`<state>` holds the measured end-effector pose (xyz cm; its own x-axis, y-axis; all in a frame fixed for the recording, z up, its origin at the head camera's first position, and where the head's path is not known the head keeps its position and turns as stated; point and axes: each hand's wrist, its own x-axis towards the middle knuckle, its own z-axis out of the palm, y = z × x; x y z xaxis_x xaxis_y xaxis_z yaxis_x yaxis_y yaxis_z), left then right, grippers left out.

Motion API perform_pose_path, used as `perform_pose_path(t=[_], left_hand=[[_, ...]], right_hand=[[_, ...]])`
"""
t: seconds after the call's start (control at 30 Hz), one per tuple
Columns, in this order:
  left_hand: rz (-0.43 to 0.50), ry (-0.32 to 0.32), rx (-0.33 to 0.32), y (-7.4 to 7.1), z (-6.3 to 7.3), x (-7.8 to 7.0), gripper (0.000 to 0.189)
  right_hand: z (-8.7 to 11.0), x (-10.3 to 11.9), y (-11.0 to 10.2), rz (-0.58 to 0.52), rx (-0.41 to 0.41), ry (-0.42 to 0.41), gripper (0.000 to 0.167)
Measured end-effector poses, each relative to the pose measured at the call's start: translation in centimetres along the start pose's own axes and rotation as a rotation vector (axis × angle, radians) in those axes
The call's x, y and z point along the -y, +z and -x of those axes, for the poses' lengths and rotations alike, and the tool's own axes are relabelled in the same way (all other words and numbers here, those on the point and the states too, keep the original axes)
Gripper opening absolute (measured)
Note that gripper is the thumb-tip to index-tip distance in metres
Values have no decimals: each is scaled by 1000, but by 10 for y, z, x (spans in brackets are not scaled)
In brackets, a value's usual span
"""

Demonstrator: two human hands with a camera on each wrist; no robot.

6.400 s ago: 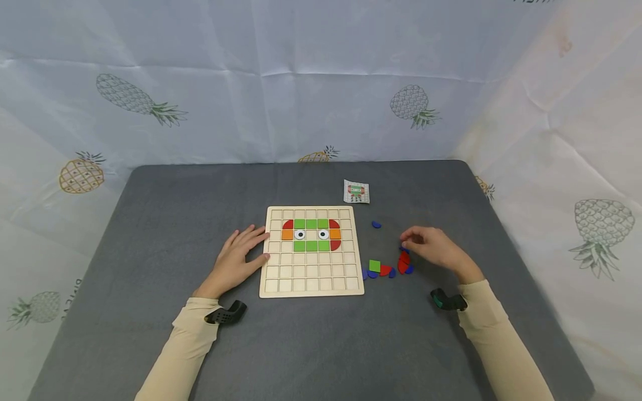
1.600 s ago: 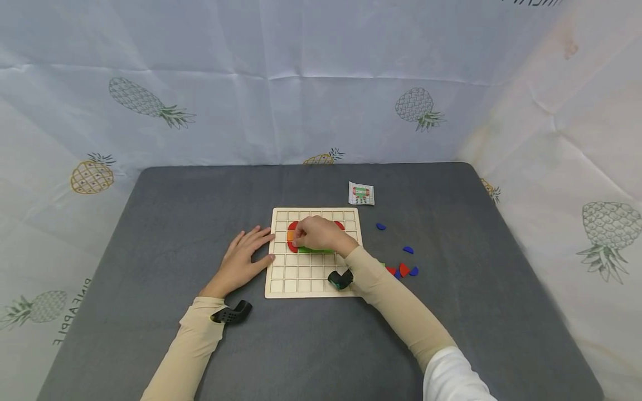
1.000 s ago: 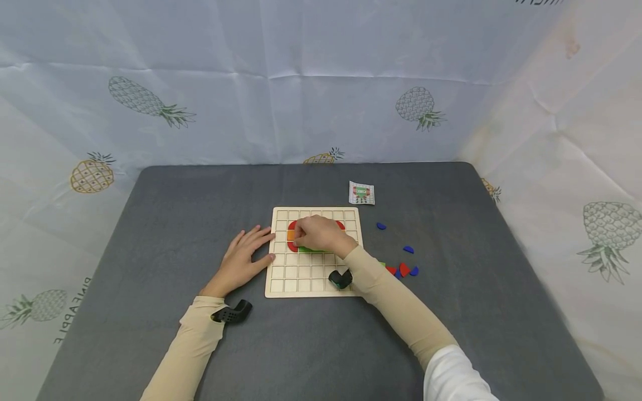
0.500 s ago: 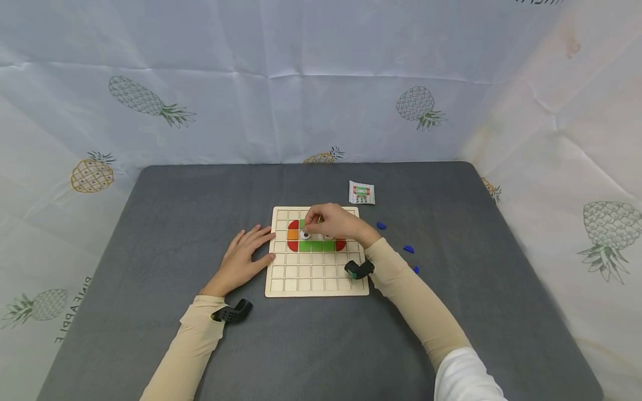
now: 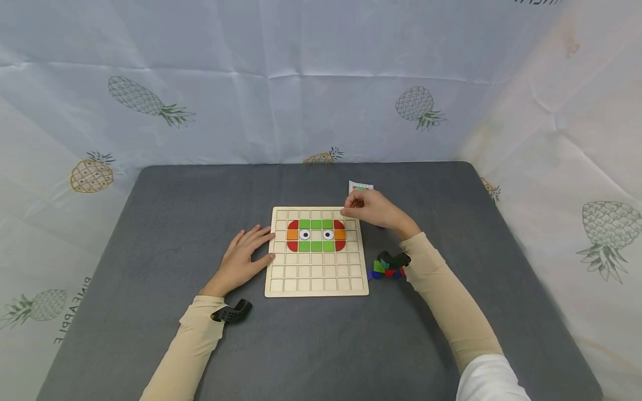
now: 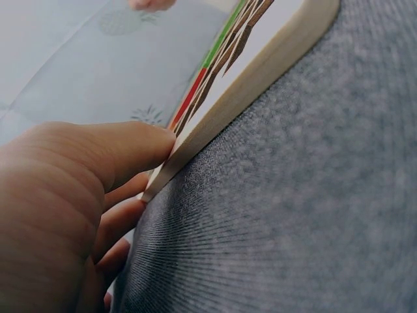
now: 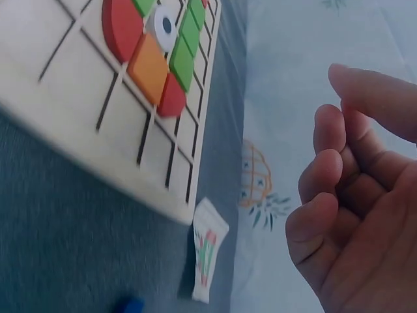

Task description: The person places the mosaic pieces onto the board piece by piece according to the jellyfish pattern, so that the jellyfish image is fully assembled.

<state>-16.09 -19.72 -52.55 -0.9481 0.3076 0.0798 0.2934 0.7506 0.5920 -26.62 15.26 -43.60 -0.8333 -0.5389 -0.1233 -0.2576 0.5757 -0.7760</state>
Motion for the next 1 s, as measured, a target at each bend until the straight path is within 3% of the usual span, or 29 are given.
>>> perform_pose_path(t=[0.47,0.7,1.0], left_hand=[[-1,-9,2,1,0,0,58],[-3,-14,-1,0,-1,0,57],[2,-10,4,1,-1,1,57]], right_hand=[[39,-22,-28,4,-35,106,18],[62,-19,-31,51,-63,34,16],[93,-20,-18,110,-189,6,17]])
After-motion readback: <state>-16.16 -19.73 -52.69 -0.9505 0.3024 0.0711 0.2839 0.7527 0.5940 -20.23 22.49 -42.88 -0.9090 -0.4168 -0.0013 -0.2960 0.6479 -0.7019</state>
